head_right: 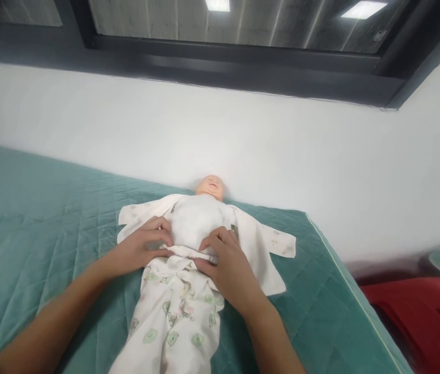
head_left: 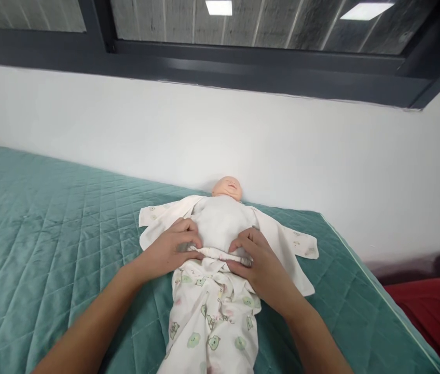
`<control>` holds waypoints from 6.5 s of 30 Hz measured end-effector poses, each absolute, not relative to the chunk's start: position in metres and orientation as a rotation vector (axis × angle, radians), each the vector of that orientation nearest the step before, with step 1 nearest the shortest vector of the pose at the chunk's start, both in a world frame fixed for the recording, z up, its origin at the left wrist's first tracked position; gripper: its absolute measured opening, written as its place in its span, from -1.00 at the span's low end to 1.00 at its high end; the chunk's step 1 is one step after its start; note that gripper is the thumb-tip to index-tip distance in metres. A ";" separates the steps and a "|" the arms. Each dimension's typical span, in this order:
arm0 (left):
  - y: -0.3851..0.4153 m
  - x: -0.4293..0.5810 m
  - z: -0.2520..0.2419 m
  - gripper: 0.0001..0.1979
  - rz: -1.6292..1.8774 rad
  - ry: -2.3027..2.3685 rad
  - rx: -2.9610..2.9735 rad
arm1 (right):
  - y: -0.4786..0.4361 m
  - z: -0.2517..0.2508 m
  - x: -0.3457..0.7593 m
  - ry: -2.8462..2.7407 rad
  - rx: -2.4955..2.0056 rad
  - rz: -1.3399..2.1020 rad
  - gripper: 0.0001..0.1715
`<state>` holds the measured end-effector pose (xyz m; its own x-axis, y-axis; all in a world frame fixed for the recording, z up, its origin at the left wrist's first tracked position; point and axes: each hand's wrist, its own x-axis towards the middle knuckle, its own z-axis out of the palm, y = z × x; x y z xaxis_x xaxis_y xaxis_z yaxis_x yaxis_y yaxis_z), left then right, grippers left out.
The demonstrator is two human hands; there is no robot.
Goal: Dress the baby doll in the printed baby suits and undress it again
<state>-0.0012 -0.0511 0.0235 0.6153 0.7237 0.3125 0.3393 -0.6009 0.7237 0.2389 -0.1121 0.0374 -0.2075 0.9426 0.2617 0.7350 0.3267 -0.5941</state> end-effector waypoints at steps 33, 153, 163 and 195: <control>-0.029 -0.026 0.013 -0.75 0.427 0.836 1.755 | -0.098 0.022 0.286 -1.981 -1.908 0.663 -0.93; -0.028 0.013 -0.017 -0.84 1.336 1.094 1.627 | -0.092 0.004 0.267 -1.291 -1.351 0.660 -0.81; -0.033 0.016 0.003 -0.80 1.012 1.042 2.104 | -0.098 0.027 0.260 -1.671 -1.311 0.687 -0.77; 0.005 0.021 -0.015 -0.76 1.107 1.236 1.781 | -0.059 0.008 0.299 -1.177 -1.311 1.158 -0.63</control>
